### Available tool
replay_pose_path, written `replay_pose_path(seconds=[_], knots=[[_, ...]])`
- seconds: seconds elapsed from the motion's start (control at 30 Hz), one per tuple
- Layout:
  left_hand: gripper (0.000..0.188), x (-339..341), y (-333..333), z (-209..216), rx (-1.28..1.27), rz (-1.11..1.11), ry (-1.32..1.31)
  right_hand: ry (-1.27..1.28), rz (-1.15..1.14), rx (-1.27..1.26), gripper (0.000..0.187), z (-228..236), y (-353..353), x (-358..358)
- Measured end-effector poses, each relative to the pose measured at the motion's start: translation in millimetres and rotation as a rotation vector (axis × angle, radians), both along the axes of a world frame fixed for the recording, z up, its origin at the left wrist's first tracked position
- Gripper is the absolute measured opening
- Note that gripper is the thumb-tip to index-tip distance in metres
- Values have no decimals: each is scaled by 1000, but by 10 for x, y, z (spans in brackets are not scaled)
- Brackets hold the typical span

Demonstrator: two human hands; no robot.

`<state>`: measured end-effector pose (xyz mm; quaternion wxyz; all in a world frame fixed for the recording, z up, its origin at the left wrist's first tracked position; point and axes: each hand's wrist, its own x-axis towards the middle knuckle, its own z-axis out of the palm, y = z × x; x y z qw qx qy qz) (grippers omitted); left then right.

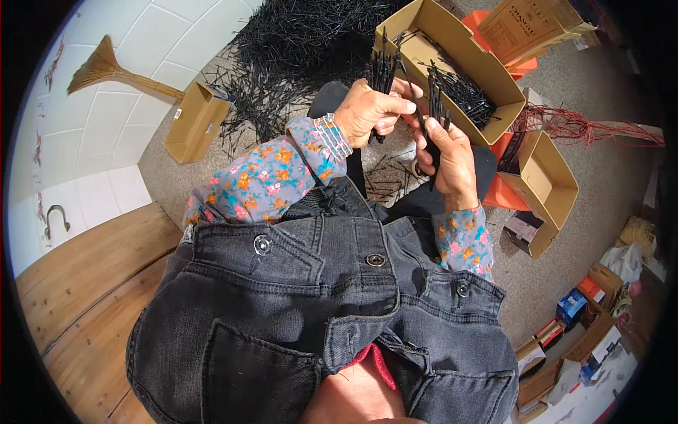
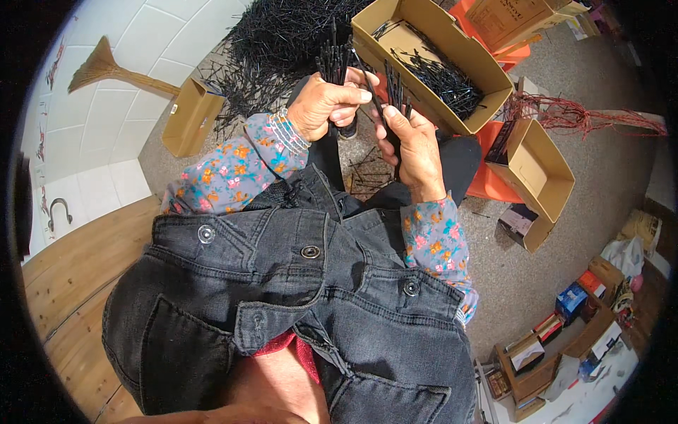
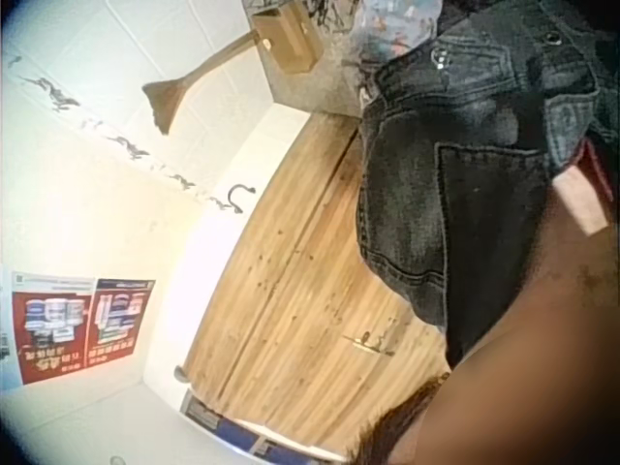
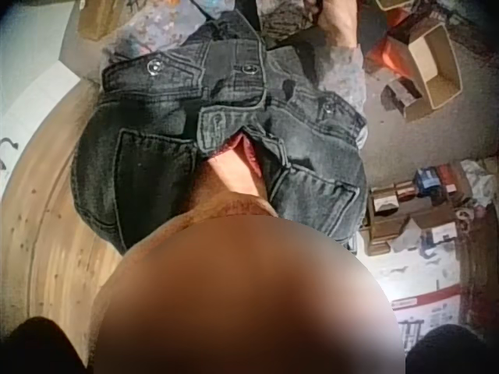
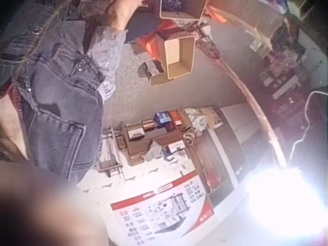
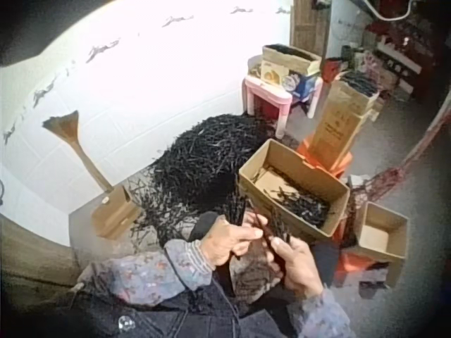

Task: Sorting and bundling plastic cable ties from large containers into smaller groups.

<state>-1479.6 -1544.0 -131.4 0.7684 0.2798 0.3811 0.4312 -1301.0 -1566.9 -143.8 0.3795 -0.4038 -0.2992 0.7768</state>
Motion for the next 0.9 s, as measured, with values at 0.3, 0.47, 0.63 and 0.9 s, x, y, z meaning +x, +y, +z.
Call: replay_pose_path(seconds=[0.3, 0.47, 0.63, 0.9], knots=[[22, 65, -25, -4, 26, 80, 129, -27, -132, -7, 19, -34, -11, -60], [18, 117, -26, -38, -27, 127, 163, -95, -150, 69, 17, -26, -32, -122], [16, -26, 67, -96, -49, 249, -36, -356, -190, 252, 16, -152, -30, -117], [14, 79, 6, -191, -97, 146, 155, -549, -240, 457, 16, -239, -54, -190]])
